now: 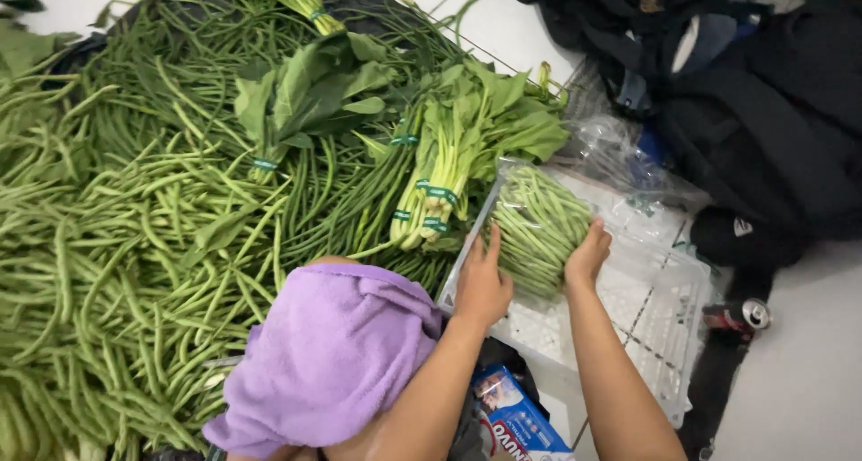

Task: Bundling long green beans with tape and packing them into plastic bags for distribution.

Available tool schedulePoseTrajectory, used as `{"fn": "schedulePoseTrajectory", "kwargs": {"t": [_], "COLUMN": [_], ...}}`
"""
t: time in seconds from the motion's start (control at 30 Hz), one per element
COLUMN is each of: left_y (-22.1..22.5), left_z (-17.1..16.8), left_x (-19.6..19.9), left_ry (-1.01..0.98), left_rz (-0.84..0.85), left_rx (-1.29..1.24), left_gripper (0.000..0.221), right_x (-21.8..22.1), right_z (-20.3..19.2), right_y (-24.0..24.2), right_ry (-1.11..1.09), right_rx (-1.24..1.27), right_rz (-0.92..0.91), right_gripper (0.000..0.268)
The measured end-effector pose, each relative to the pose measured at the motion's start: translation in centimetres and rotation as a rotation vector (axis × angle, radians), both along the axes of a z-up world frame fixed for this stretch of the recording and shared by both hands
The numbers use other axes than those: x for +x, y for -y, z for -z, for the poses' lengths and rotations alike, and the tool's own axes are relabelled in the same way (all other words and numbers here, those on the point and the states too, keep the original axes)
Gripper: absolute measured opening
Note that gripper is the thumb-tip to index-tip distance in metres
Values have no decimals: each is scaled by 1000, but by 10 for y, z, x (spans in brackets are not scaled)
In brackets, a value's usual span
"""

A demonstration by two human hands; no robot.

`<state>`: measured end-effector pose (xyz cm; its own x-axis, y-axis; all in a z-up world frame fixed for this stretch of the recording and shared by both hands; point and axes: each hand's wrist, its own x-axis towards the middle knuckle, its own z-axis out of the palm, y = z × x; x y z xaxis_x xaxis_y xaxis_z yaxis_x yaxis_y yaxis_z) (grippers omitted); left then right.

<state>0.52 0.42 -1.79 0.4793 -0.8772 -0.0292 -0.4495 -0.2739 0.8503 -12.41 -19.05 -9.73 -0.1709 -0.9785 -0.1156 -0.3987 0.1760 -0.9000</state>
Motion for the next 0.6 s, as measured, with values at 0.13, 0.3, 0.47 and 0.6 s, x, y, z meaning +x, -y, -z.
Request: {"fn": "schedulePoseTrajectory", "kwargs": {"t": [0.13,0.3,0.47,0.6], "left_y": [1,-35,-61,-125], "left_z": [30,5,48,-12], "left_x": [0,-1,-15,11], "left_ry": [49,38,492,162], "left_rz": [21,235,374,480], "left_rx": [-87,-45,25,-198], "left_gripper": [78,65,29,44], "right_x": [4,-27,31,100], "right_z": [-40,19,-68,-109], "right_y": [-17,29,-29,-72], "right_ry": [-58,-111,-102,17], "right_rx": [32,-298,-750,-591], "right_rz": [-63,131,-117,-493], "right_gripper": [69,41,35,35]}}
